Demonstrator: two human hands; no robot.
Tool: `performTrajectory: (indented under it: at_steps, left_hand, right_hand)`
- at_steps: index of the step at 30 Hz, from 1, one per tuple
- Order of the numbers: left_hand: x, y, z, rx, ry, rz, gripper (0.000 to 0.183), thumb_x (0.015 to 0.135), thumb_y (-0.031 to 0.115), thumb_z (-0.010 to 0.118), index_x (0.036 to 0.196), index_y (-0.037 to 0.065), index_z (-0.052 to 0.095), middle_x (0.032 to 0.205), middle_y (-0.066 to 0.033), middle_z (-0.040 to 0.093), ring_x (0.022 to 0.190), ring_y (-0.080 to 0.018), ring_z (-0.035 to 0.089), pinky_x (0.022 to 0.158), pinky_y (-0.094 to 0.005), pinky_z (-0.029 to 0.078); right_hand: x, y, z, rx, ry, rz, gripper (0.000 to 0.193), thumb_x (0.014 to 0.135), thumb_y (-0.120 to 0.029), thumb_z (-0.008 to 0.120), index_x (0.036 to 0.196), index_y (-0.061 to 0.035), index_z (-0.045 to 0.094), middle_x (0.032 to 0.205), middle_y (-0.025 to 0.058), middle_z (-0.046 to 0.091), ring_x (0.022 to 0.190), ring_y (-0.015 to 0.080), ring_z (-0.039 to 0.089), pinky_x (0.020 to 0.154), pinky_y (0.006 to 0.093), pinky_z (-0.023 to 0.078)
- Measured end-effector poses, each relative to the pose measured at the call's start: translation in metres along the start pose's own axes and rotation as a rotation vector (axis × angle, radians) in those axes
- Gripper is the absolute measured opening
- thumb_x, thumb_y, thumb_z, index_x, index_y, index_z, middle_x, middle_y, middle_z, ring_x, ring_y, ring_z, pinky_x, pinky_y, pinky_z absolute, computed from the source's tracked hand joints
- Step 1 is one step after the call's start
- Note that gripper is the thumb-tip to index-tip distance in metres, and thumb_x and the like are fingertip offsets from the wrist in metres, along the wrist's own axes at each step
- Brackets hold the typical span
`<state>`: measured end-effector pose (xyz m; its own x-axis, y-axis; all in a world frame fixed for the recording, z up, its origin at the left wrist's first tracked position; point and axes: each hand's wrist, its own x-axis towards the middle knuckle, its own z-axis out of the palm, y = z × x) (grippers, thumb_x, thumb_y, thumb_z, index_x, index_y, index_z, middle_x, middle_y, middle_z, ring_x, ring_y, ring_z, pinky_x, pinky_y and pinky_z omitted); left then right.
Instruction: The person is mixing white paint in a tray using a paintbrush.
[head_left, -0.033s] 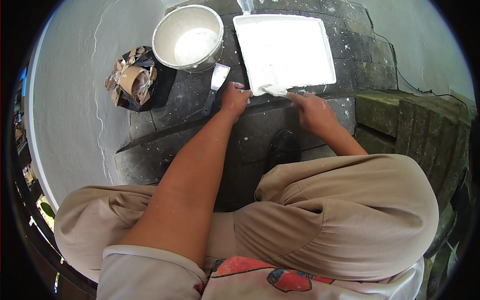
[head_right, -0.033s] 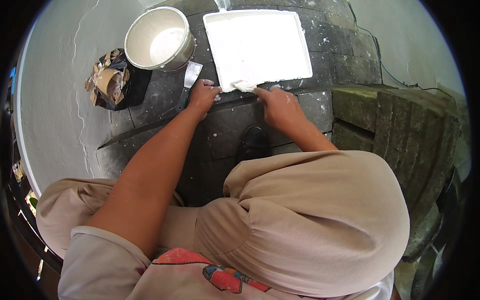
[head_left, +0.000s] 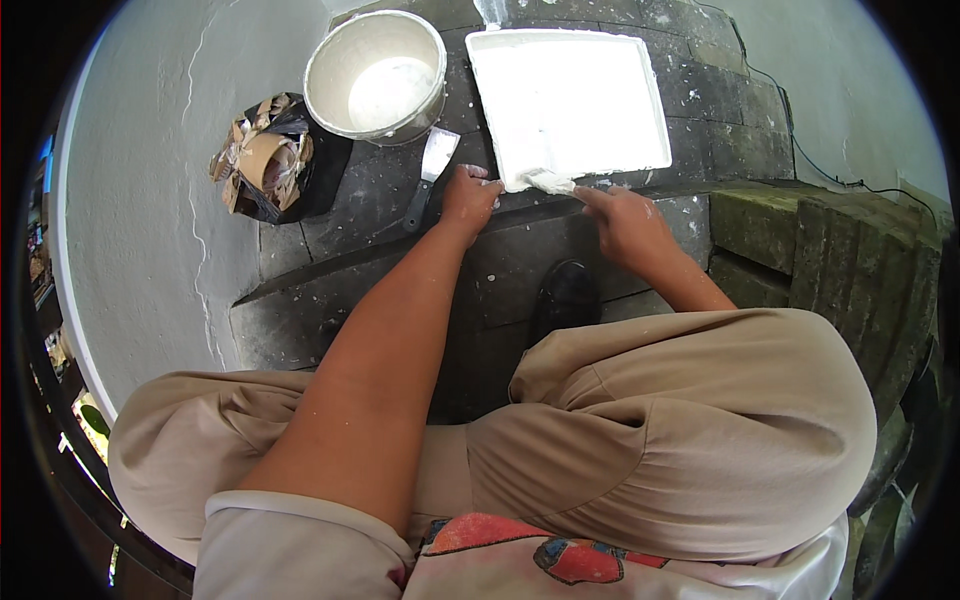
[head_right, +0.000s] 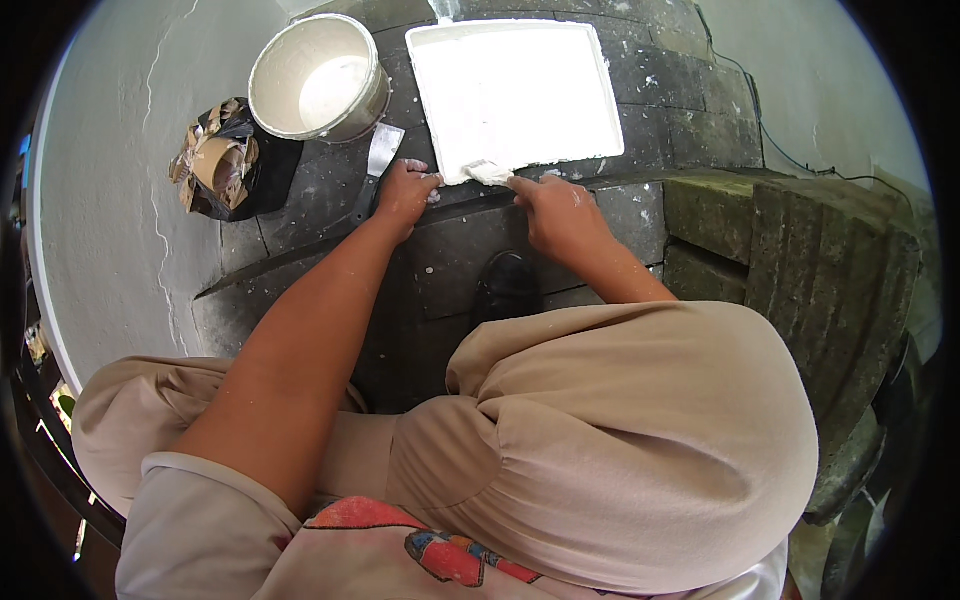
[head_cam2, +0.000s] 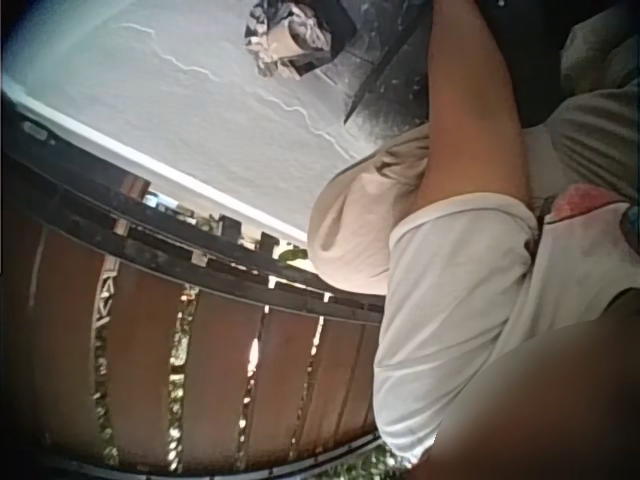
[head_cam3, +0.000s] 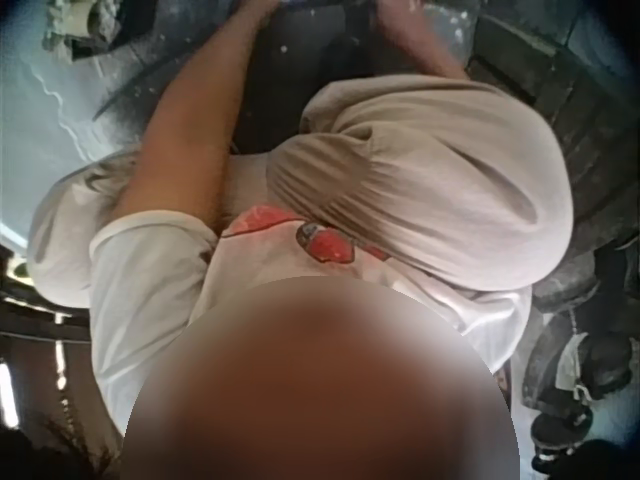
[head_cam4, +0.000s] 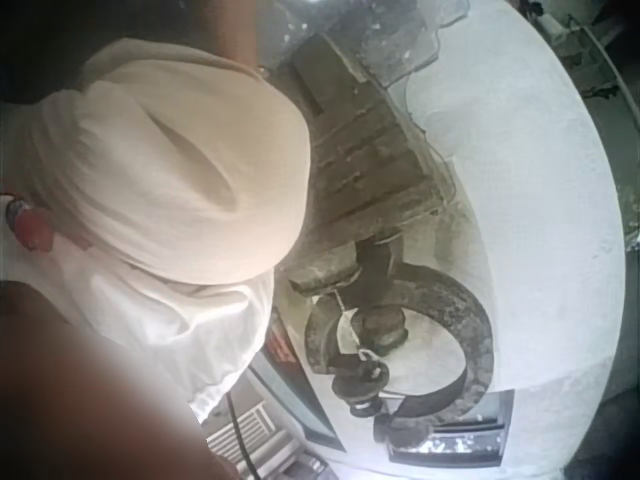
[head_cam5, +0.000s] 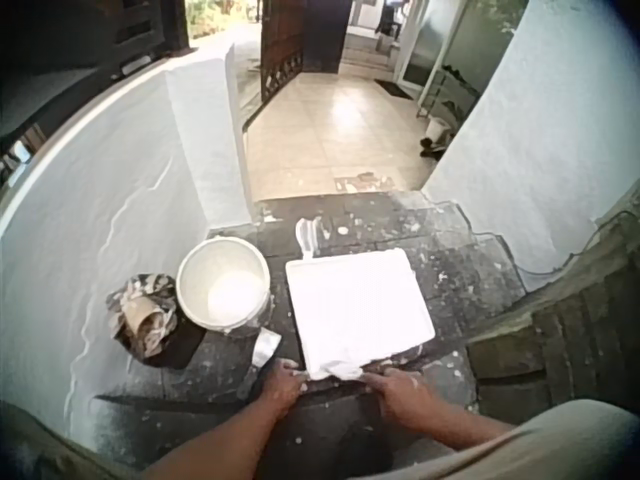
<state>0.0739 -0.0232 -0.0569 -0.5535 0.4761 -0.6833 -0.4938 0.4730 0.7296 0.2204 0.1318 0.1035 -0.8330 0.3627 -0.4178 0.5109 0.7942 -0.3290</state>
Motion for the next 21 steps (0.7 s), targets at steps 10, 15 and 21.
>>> performTrajectory:
  at_steps: [10,15,21]
  left_hand:
    - [-0.007,0.009,0.001,-0.008,-0.019,-0.043,0.039,0.079,0.007,0.069,0.110,-0.002,0.047,0.093,-0.0118,0.059,0.072,-0.0163,0.059,0.063,-0.0282,0.048]
    - [-0.005,0.007,0.001,-0.047,-0.033,-0.035,0.038,0.079,0.006,0.068,0.109,-0.001,0.046,0.092,-0.0114,0.058,0.071,-0.0158,0.058,0.063,-0.0283,0.049]
    - [0.001,-0.005,0.002,-0.071,-0.025,-0.002,0.041,0.076,0.011,0.068,0.108,-0.003,0.048,0.092,-0.0137,0.061,0.068,-0.0170,0.059,0.062,-0.0299,0.050]
  right_hand:
    - [0.003,0.004,-0.053,0.058,-0.014,0.057,0.023,0.091,-0.012,0.053,0.108,-0.0057,0.067,0.088,0.0193,0.067,0.084,0.0379,0.063,0.077,0.0404,0.049]
    - [0.023,0.023,-0.032,0.386,0.113,0.293,0.027,0.092,-0.019,0.051,0.106,-0.0034,0.068,0.080,0.0209,0.066,0.080,0.0346,0.065,0.073,0.0403,0.048]
    - [0.023,0.054,0.007,0.587,0.055,0.503,0.030,0.091,-0.020,0.051,0.104,-0.0008,0.069,0.068,0.0129,0.064,0.062,0.0188,0.059,0.063,0.0335,0.046]
